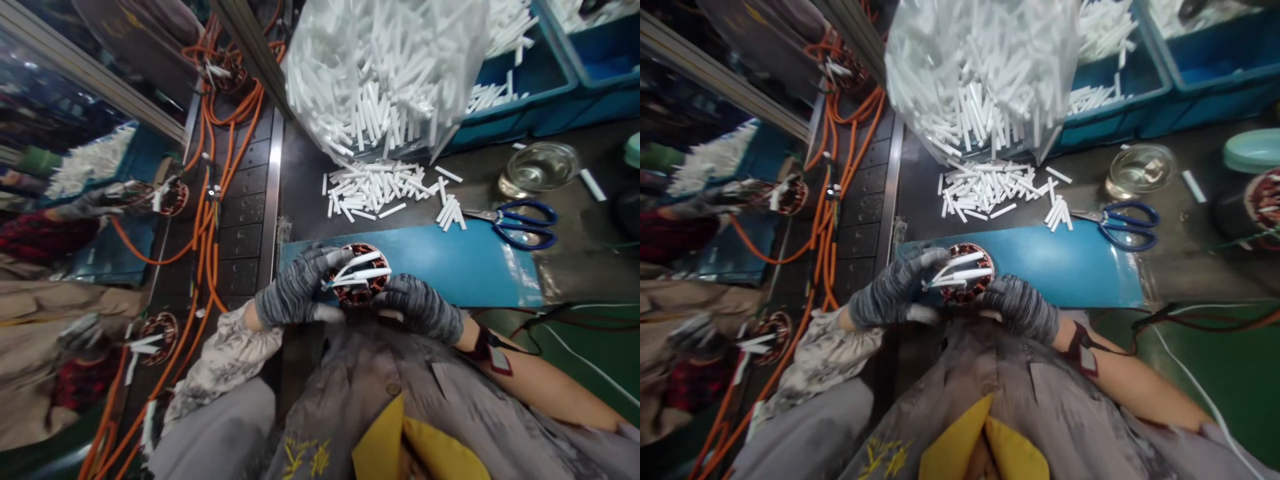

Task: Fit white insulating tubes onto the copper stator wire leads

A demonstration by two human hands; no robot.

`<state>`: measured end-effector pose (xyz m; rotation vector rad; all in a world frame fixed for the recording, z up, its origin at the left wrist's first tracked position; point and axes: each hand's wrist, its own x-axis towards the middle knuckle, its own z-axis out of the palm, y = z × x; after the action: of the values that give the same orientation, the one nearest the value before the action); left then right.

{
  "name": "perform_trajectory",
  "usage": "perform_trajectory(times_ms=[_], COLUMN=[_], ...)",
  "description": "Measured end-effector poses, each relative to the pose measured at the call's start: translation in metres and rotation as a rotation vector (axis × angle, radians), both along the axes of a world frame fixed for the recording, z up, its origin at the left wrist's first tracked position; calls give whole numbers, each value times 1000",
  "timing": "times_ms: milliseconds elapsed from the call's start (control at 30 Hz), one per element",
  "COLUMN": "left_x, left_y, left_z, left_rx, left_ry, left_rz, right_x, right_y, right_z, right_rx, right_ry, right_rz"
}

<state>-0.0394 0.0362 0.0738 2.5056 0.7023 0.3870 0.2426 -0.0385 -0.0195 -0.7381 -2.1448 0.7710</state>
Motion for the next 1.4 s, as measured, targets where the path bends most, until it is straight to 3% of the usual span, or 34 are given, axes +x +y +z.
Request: perform_trajectory(times_ms=[100,200,367,500,667,800,867,933,1000,1067,1133,1200,1300,1400], left_x=[-10,-11,-9,-7,5,31,42,47,47,45,44,44,46,48], left_y=[-9,-13,-12,-11,-29,-50,-54,-54,-51,-49,-47,-47,-47,-48], left_z=[-15,-23,-19,-26,-53,-65,-67,-69,-71,-71,-70,-67,-63,-61], left_rx=[153,163,182,192,360,485,527,547,523,482,430,356,231,233], left_ry=[128,212,238,283,338,321,306,287,287,295,294,274,244,221], left_rz=[131,303,311,276,230,317,394,442,459,469,464,452,442,447], right_x=[-7,-15,-45,-53,-23,1,9,22,41,66,90,108,118,105], right_y=[14,31,62,67,33,22,28,39,53,69,86,99,106,92], right_z=[0,18,55,59,32,15,16,22,28,30,25,17,10,20], right_rx=[32,39,13,69,208,-116,-268,-302,-246,-123,-24,0,23,72], right_ry=[-74,-163,-428,-450,-202,-39,-42,-73,-166,-341,-522,-581,-604,-554], right_rz=[-152,-310,-406,-354,-107,-233,-248,-205,-258,-443,-545,-562,-575,-614])
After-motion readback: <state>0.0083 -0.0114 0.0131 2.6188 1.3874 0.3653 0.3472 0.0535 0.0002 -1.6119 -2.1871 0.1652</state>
